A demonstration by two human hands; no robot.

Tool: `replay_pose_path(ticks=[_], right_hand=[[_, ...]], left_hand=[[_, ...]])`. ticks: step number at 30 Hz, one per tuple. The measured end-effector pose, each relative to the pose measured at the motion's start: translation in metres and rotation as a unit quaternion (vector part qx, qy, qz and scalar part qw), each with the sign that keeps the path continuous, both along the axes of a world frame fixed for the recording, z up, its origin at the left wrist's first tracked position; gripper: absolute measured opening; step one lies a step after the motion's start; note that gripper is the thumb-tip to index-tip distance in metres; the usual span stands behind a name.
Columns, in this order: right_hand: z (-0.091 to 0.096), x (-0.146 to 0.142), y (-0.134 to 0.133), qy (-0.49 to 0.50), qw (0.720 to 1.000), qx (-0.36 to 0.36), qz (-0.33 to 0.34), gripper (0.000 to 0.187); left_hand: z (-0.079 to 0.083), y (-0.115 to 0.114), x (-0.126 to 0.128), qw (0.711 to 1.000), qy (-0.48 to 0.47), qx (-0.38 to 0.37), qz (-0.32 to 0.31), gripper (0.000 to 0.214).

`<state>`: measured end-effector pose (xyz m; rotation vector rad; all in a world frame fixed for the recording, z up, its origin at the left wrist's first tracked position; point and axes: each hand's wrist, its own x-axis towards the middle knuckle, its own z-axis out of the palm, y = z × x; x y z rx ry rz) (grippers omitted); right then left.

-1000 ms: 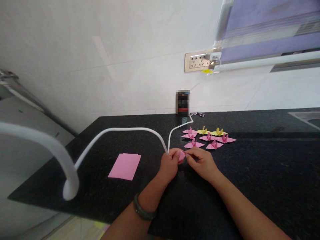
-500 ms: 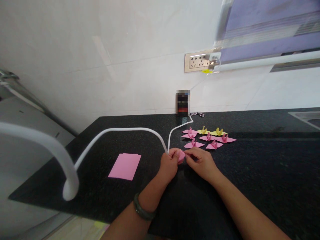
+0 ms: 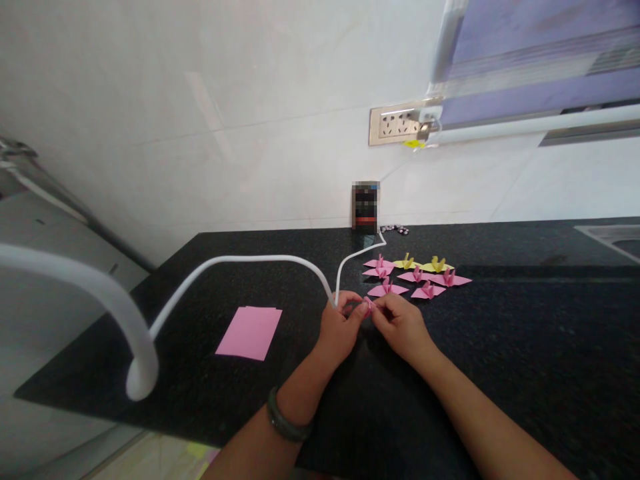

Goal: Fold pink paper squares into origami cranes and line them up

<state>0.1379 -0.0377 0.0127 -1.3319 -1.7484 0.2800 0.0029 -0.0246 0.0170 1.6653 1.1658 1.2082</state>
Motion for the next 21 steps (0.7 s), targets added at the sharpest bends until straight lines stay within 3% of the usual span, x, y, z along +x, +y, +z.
replay_pose_path(ticks=[2,7,13,21], right_hand=[[0.0002,0.0020,0.0006,-0.018,1.000,0.007,-0.002,0.016],[0.0021,0.0046,-0.0001,-0.048,0.998,0.011,0.027,0.015],[0.0041,0.0050,-0.0009,-0.060,0.997,0.008,0.050,0.016],[0.0046,0.0033,-0.0004,0.007,0.998,-0.017,0.060,0.018]], left_hand=[[0.0021,-0.0002,-0.0014,0.999,0.035,0.035,-0.011,0.018],[0.0021,0.0015,-0.0053,0.997,0.065,0.013,-0.041,0.020],[0.0084,0.0015,-0.0071,0.975,0.184,0.117,-0.038,0.017],[0.0061,0.0030,-0.0086,0.983,0.123,0.119,-0.067,0.014]])
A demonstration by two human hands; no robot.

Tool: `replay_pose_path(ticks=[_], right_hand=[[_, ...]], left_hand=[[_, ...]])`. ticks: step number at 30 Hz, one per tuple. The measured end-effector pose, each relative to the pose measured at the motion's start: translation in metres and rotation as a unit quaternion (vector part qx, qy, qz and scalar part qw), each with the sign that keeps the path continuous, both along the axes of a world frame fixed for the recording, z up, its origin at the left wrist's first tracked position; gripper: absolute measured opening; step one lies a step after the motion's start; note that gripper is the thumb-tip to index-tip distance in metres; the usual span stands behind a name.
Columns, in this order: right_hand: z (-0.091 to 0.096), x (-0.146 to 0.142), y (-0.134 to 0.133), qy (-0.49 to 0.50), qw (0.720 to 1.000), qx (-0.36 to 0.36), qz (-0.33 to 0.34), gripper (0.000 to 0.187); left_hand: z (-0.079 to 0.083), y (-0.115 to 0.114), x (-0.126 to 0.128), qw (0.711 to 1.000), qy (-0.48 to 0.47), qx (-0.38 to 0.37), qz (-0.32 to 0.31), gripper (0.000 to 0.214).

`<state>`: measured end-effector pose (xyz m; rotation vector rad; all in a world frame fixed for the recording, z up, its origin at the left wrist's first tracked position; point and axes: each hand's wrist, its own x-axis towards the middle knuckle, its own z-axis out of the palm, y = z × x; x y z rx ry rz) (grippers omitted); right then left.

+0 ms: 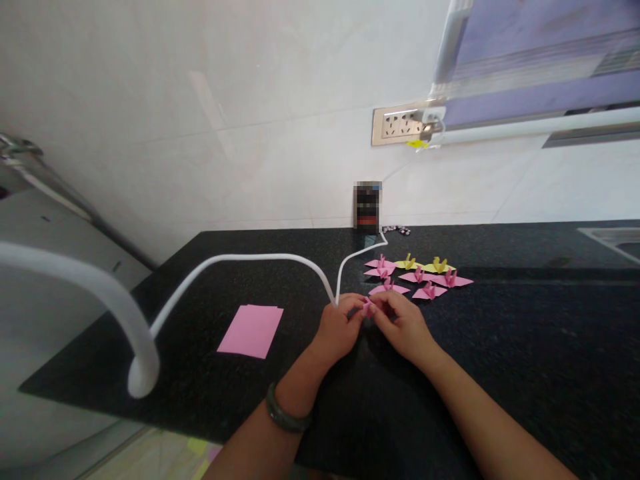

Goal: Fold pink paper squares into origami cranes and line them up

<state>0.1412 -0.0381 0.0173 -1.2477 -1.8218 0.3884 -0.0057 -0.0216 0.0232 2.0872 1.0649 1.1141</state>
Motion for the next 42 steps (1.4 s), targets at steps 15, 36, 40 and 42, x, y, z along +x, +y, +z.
replay_pose_path(ticks=[15,36,40,42], right_hand=[[-0.0032,0.0008,0.0029,0.029,0.999,-0.008,0.040,0.020],[-0.0007,0.0013,0.0007,0.036,0.998,-0.040,0.015,0.011],[0.0003,0.0000,0.0009,0.039,0.998,-0.049,0.016,0.013],[0.0002,-0.0004,0.0008,0.044,0.997,-0.052,0.018,0.013]], left_hand=[[-0.0049,0.0051,-0.0029,1.000,0.003,-0.003,0.006,0.013],[-0.0088,0.0021,0.0015,0.971,-0.166,-0.171,-0.013,0.017],[-0.0091,0.0048,0.0002,0.969,-0.174,-0.175,0.002,0.019],[-0.0102,0.0060,0.0006,0.961,-0.198,-0.192,-0.004,0.020]])
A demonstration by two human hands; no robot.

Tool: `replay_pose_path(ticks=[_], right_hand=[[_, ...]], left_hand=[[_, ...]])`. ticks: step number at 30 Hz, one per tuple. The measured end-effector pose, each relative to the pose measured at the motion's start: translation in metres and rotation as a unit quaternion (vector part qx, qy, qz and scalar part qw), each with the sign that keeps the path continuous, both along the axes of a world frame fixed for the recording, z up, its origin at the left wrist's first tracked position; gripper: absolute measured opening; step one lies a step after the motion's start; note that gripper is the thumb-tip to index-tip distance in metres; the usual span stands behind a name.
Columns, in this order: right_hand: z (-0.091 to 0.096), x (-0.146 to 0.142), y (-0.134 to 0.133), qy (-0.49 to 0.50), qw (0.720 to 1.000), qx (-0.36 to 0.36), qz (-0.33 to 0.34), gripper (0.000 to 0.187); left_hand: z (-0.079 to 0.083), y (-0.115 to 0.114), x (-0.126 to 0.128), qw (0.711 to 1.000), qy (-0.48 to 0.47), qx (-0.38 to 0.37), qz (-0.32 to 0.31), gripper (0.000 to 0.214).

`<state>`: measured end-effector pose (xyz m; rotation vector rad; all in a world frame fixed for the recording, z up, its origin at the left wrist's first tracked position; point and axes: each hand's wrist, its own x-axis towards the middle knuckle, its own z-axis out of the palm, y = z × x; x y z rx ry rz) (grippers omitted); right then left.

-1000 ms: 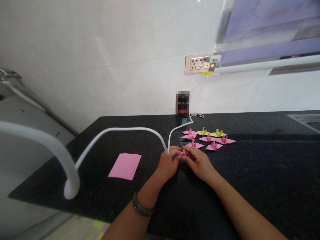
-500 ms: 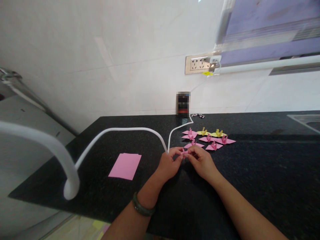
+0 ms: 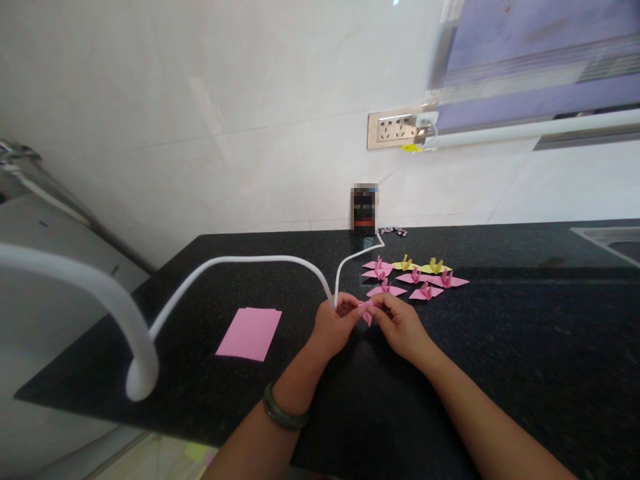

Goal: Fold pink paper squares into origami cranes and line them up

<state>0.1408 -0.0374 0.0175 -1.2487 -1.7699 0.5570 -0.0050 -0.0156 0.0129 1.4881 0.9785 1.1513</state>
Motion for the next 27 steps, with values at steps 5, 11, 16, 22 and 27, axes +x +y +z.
replay_pose_path(ticks=[5,11,16,22,27], right_hand=[[0.000,0.000,-0.002,0.002,1.000,0.010,-0.001,0.013],[-0.001,0.002,-0.002,-0.004,1.000,0.004,0.005,0.013],[0.000,-0.001,-0.002,0.025,0.999,-0.012,0.022,0.015],[-0.004,-0.009,-0.004,0.068,0.993,-0.085,0.052,0.020],[-0.009,-0.006,-0.002,0.054,0.994,-0.090,0.034,0.024]], left_hand=[[-0.002,0.001,0.000,0.999,0.007,-0.033,-0.017,0.030],[0.002,-0.005,0.002,0.998,0.054,-0.006,-0.021,0.023],[-0.002,-0.003,0.002,0.999,0.009,-0.028,-0.014,0.021],[-0.001,-0.002,0.000,0.999,-0.040,-0.018,-0.010,0.017],[0.003,-0.005,0.004,0.999,-0.048,-0.022,-0.006,0.017]])
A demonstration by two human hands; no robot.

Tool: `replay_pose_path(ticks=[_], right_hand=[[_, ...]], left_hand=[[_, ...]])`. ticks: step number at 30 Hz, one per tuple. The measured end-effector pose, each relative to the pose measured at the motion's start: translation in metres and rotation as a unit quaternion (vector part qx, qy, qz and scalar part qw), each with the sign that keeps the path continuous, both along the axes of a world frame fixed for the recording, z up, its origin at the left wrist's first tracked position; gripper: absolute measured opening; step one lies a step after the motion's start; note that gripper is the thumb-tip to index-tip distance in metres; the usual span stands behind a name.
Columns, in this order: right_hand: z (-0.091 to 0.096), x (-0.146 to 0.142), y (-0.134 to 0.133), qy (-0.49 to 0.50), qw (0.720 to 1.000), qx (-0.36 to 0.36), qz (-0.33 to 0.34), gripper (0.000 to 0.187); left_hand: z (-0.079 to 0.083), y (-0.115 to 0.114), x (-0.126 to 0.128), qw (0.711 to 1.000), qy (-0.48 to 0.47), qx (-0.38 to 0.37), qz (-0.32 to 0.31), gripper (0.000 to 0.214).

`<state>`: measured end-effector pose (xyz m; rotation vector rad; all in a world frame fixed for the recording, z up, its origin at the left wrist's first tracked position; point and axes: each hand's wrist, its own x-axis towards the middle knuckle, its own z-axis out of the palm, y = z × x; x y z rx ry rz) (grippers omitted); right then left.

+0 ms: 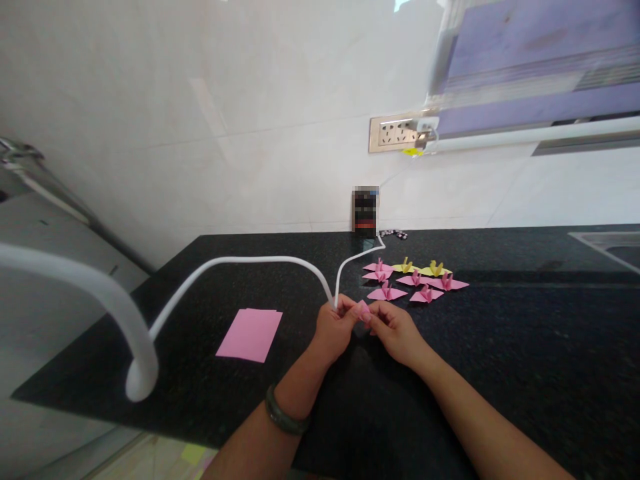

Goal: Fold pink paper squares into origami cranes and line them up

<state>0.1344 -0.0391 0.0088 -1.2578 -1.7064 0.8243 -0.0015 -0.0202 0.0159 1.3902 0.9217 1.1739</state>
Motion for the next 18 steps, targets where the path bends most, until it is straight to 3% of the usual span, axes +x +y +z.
replay_pose_path(ticks=[5,9,13,18], right_hand=[[0.007,0.003,0.000,-0.038,0.998,0.043,-0.012,0.025],[0.009,0.000,-0.002,-0.039,0.998,0.050,-0.012,0.023],[0.005,-0.002,-0.002,-0.038,0.999,0.022,0.009,0.024],[0.004,-0.001,-0.002,-0.061,0.997,0.053,-0.012,0.031]], left_hand=[[-0.003,0.000,0.001,0.999,0.030,-0.009,-0.012,0.024],[-0.006,0.001,-0.002,0.997,0.070,0.014,0.023,0.023],[-0.002,0.000,-0.003,0.998,0.043,0.006,0.046,0.022],[0.005,-0.003,0.000,0.999,-0.004,-0.006,0.050,0.021]])
